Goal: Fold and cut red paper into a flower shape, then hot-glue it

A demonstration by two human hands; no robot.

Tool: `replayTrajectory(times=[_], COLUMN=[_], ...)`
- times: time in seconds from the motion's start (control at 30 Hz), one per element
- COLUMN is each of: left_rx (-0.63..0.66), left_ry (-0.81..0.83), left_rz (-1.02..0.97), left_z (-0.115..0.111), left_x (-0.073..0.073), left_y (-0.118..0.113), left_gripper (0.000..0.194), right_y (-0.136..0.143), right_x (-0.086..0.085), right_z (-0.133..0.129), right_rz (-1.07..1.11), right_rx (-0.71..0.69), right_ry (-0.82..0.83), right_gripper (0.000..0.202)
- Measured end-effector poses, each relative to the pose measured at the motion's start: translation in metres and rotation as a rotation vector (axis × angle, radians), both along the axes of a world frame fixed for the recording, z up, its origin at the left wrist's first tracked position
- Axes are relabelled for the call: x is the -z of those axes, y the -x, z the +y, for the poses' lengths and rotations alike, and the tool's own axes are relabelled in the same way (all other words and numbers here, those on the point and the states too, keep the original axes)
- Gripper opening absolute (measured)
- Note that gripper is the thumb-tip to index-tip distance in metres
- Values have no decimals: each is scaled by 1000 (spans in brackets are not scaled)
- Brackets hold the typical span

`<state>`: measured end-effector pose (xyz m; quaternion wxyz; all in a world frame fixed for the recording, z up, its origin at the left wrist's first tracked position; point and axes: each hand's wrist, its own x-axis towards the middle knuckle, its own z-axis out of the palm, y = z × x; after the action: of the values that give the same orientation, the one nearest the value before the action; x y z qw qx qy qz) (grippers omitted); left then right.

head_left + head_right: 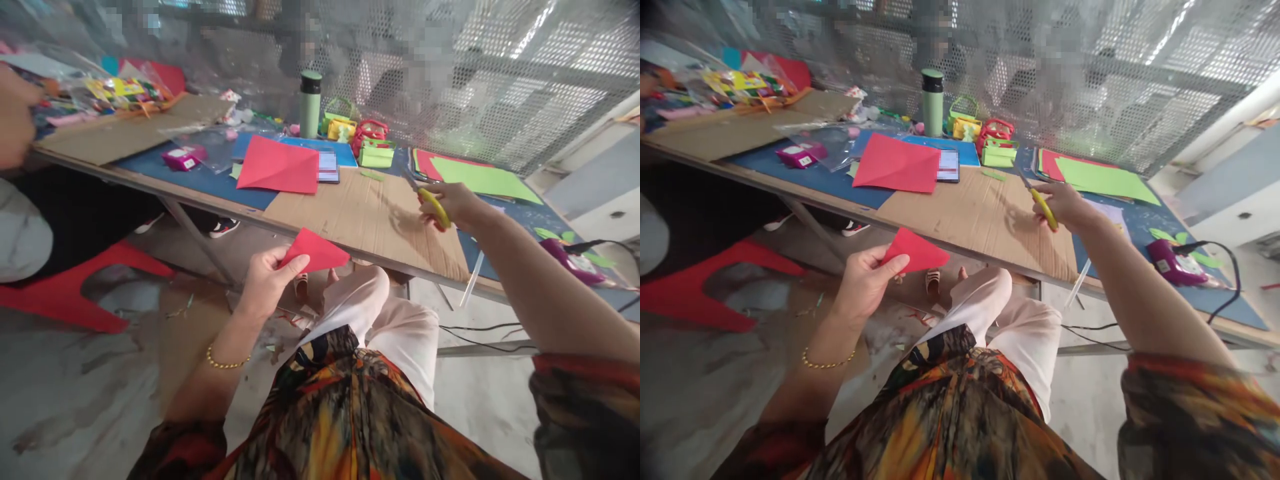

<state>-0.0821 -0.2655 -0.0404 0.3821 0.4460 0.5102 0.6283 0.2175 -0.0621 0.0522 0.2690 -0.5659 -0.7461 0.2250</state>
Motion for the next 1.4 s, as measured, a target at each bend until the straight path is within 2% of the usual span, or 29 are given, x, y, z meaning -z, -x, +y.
replayTrajectory(times=[0.07,0.1,0.13,0.2,0.27,0.33,0.4,0.53,0.73,1.07,1.4], left_rx=[1,7,14,32,68,126,192,308,386,393,406], left_ry=[-26,-36,-41,-39,-24,-8,6,71,166,139,141], left_rz=[10,14,22,50,83,125,173,236,244,264,289], left_z=[-7,-10,-14,-22,-28,-30,-29,-19,-9,-4,-3], left_x=[-3,-4,-5,-6,-7,-8,-10,-13,-15,-18,-11], left_y=[7,10,12,15,14,9,0,-20,-36,-46,-42], left_gripper=[24,23,23,23,23,26,32,36,29,28,34], right_y=[-5,-9,-13,-20,-24,-22,-18,-13,-16,-19,-20], right_x=[0,4,12,34,58,77,87,92,107,120,126], right_z=[-48,-75,-103,-157,-202,-233,-250,-253,-249,-249,-250], right_rz=[83,240,366,480,520,526,539,550,569,642,675], right_rx=[-54,-102,-158,-291,-316,-369,-420,-464,-392,-376,-349], right_ry=[110,183,222,344,428,435,481,545,538,502,525], right_gripper=[19,28,35,34,29,38,49,61,62,62,60])
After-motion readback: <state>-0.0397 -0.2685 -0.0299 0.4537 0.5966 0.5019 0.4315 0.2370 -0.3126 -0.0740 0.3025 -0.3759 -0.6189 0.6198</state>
